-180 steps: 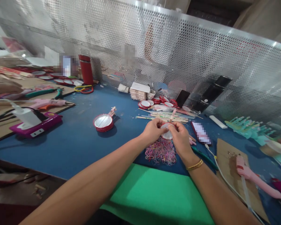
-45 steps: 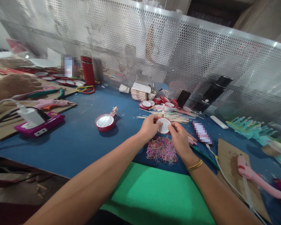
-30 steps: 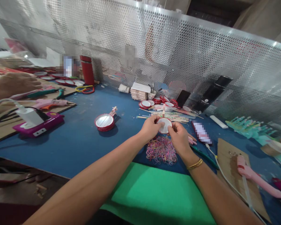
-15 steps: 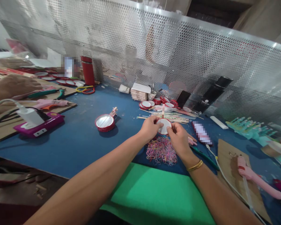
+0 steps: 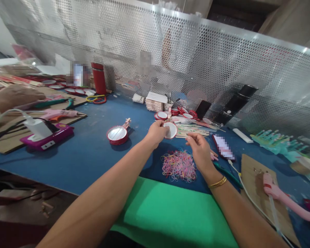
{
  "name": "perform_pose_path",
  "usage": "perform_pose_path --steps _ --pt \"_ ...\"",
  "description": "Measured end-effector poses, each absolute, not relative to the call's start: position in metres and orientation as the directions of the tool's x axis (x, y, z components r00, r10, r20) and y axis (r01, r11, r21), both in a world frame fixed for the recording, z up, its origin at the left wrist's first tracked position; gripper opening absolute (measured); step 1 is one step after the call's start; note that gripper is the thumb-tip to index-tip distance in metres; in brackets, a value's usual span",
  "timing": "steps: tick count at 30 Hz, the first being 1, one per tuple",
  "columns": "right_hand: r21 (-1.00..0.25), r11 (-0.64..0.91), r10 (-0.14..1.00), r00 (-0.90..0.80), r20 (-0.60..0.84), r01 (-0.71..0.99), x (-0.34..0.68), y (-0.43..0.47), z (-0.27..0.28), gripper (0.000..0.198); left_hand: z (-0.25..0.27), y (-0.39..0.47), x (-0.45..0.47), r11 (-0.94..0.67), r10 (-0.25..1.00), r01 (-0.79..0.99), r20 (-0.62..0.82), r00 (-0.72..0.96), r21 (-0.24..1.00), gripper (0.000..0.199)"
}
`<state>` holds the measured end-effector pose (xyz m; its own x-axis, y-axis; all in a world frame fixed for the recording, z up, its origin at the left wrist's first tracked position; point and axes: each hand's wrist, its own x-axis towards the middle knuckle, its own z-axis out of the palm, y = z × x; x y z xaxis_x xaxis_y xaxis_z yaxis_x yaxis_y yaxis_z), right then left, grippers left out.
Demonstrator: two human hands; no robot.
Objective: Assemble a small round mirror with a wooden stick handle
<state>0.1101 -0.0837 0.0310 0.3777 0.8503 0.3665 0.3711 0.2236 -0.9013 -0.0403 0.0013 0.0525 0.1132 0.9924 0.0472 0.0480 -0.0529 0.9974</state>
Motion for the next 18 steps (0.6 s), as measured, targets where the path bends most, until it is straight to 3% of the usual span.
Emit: perform_pose_path --steps 4,8,11,18 --pt "-0.884 0.234 0.816 0.412 0.405 0.405 0.117 -0.080 0.025 0.033 0.052 0.013 -0.058 -0.137 0.981 0.388 0.071 0.180 0.911 0.028" --pt "-0.869 0.223 0.806 0.419 0.419 0.441 0.125 -0.076 0.021 0.031 0.057 0.010 -0.070 -0.253 0.950 0.768 0.003 0.311 0.588 0.030" --pt "-0.864 0.220 0.786 0.442 0.432 0.453 0.132 -0.074 0.020 0.030 0.064 0.003 -0.073 -0.271 0.946 0.855 -0.040 0.321 0.441 0.032" --pt "-0.856 0.218 0.772 0.454 0.445 0.468 0.144 -0.074 0.024 0.028 0.067 -0.002 -0.076 -0.260 0.951 0.917 -0.084 0.298 0.302 0.037"
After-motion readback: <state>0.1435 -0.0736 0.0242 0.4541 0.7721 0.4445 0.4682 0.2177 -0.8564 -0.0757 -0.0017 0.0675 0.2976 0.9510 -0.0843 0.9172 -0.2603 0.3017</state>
